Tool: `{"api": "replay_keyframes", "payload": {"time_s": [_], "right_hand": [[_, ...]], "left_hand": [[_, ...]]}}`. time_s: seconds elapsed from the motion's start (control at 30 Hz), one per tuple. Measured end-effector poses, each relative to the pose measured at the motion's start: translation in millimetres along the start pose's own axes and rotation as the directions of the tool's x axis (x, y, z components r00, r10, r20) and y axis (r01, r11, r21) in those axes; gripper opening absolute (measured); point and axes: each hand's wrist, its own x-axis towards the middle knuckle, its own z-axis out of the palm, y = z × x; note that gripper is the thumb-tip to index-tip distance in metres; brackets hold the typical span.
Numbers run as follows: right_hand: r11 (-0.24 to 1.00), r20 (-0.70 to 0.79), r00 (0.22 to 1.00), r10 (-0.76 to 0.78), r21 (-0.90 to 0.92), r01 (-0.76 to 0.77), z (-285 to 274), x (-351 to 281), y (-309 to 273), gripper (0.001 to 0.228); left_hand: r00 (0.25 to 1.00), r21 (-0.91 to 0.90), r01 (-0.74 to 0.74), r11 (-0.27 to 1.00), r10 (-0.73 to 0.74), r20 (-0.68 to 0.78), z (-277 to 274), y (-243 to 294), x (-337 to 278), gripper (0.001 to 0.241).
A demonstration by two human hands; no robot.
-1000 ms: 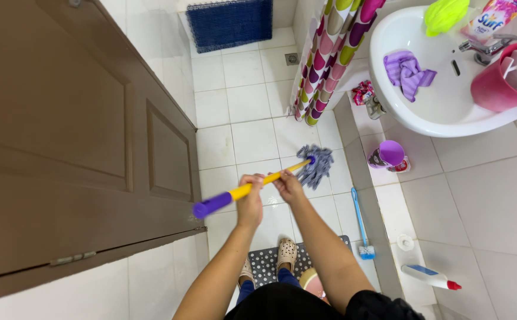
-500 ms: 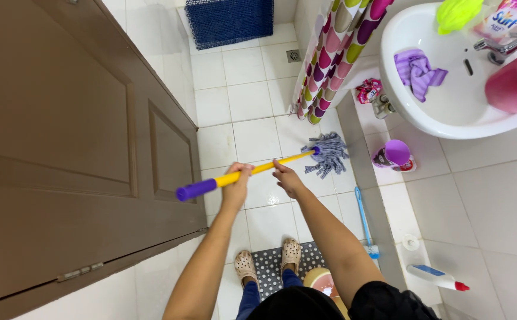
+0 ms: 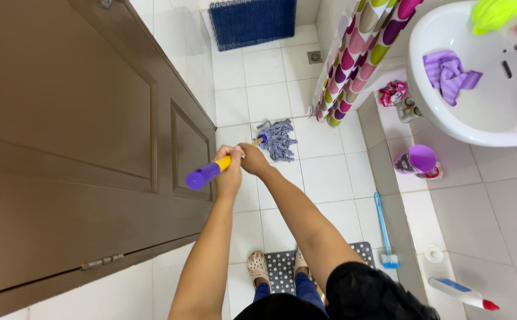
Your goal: Mopping the bathroom floor using a mop and bucket.
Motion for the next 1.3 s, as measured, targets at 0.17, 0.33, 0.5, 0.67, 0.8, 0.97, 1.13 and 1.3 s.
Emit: {"api": "replay_keyframes", "payload": {"time_s": [0.17,0.33,0.5,0.67,0.8,0.97,1.13,1.3], "right_hand": [[0.981,0.124,0.986,-0.113,-0.144,0.131,-24,6,-11,0.026],[0.986,0.15,0.988,-0.036,-0.153,0.059,-83,-14,11,0.03],[0.873,0.117,0.964,-0.239,-0.409,0.266,-146,-34,122,0.019],[0.895,-0.01,0.992,-0.123,-0.433,0.106,-215,-78,179,0.024],[0.904,-0.023,0.992,-0.121,-0.416,0.101,-232,-109,198,0.027],[0.886,-0.061,0.998,0.029,-0.46,-0.054,-228,-110,186,0.03],[0.962,-0.137,0.974,0.178,-0.184,-0.201,-216,-128,81,0.038],[0.974,-0.029,0.974,0.226,0.004,-0.226,-195,-137,15,0.045]], "left_hand": [[0.993,-0.003,0.025,1.0,-0.025,0.112,-5,20,10,0.022],[0.977,-0.168,0.015,0.986,0.021,0.211,39,-20,4,0.019],[0.964,-0.21,0.019,0.978,0.038,0.264,135,-69,-31,0.013],[0.945,-0.234,-0.009,0.972,0.085,0.314,228,-84,-68,0.017],[0.928,0.004,-0.014,1.0,0.011,0.372,249,-43,-69,0.019],[0.915,-0.006,-0.152,0.988,0.143,0.377,234,-27,-51,0.016],[0.835,0.102,-0.031,0.994,-0.031,0.55,182,1,-14,0.021],[0.748,0.169,-0.055,0.984,-0.071,0.66,131,52,14,0.014]]}}
